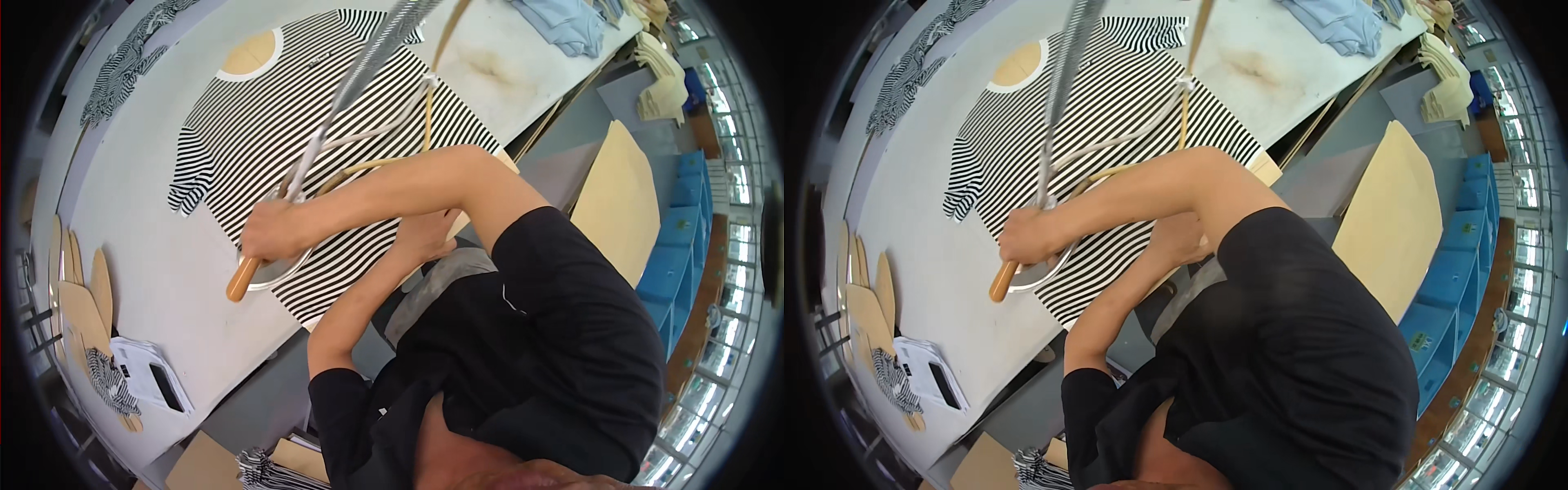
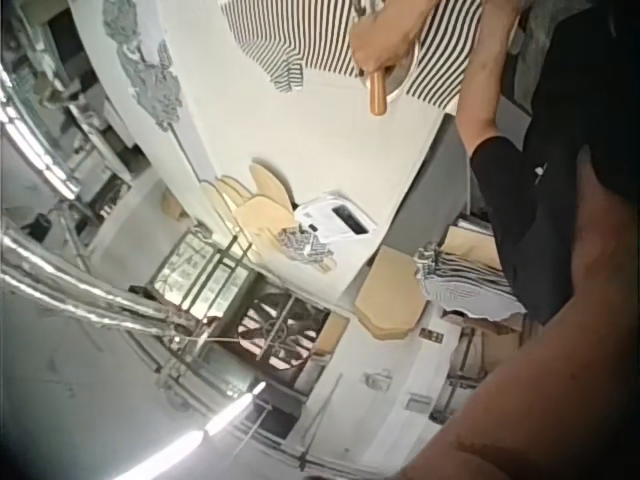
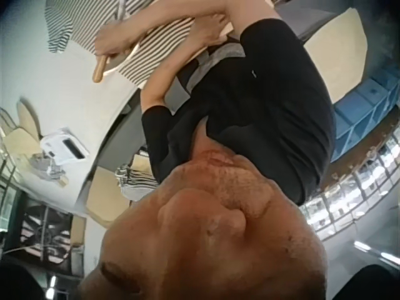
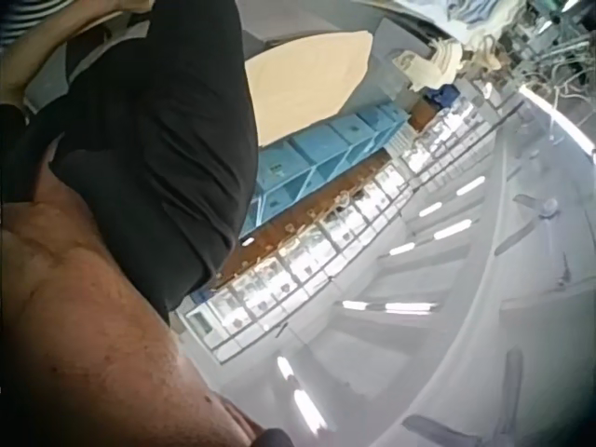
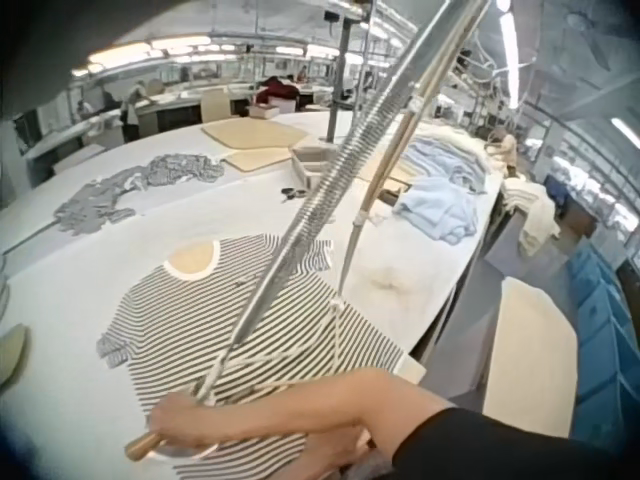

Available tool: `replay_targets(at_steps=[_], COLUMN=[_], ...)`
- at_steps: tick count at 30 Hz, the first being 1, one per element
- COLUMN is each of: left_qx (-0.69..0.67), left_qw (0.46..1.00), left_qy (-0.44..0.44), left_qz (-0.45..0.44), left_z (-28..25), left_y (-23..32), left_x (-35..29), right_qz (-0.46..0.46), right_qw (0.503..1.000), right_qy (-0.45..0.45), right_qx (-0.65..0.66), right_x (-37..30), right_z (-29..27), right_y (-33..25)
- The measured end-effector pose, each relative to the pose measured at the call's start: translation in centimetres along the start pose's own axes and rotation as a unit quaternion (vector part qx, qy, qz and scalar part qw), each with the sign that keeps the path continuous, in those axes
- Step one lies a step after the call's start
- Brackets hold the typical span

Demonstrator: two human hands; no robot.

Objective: Ironing a striped t-shirt using a cardboard template and a hand iron on a production work table.

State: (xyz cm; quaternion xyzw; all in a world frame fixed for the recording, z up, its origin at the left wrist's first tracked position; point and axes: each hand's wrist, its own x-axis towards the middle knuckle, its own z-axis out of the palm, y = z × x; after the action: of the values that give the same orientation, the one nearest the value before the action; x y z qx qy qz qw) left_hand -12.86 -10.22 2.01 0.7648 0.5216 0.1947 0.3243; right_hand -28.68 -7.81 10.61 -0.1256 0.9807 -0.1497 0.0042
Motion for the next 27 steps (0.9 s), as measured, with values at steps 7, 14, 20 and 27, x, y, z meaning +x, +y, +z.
replay_targets(at_steps=[7, 14, 20, 27], left_qx=[0.201, 0.216, 0.158, 0.202], left_qw=[0.974, 0.971, 0.968, 0.877], left_qy=[0.074, 0.096, 0.192, 0.386], left_qz=[0.074, 0.045, -0.022, -0.203], left_z=[-1.3, 0.3, 2.3, -0.7], left_y=[0.9, 2.5, 4.2, 4.0], left_x=[0.3, -0.3, -2.8, -18.0], right_qz=[0.342, 0.480, 0.332, 0.148], right_qw=[0.938, 0.871, 0.937, 0.984], right_qy=[0.030, 0.058, 0.082, 0.035], right_qx=[-0.051, -0.085, -0.073, -0.096], right_x=[-18.5, -33.7, -27.2, -11.9], right_z=[-6.8, -8.5, -5.7, -1.8], right_y=[14.8, 22.5, 14.8, 6.8])
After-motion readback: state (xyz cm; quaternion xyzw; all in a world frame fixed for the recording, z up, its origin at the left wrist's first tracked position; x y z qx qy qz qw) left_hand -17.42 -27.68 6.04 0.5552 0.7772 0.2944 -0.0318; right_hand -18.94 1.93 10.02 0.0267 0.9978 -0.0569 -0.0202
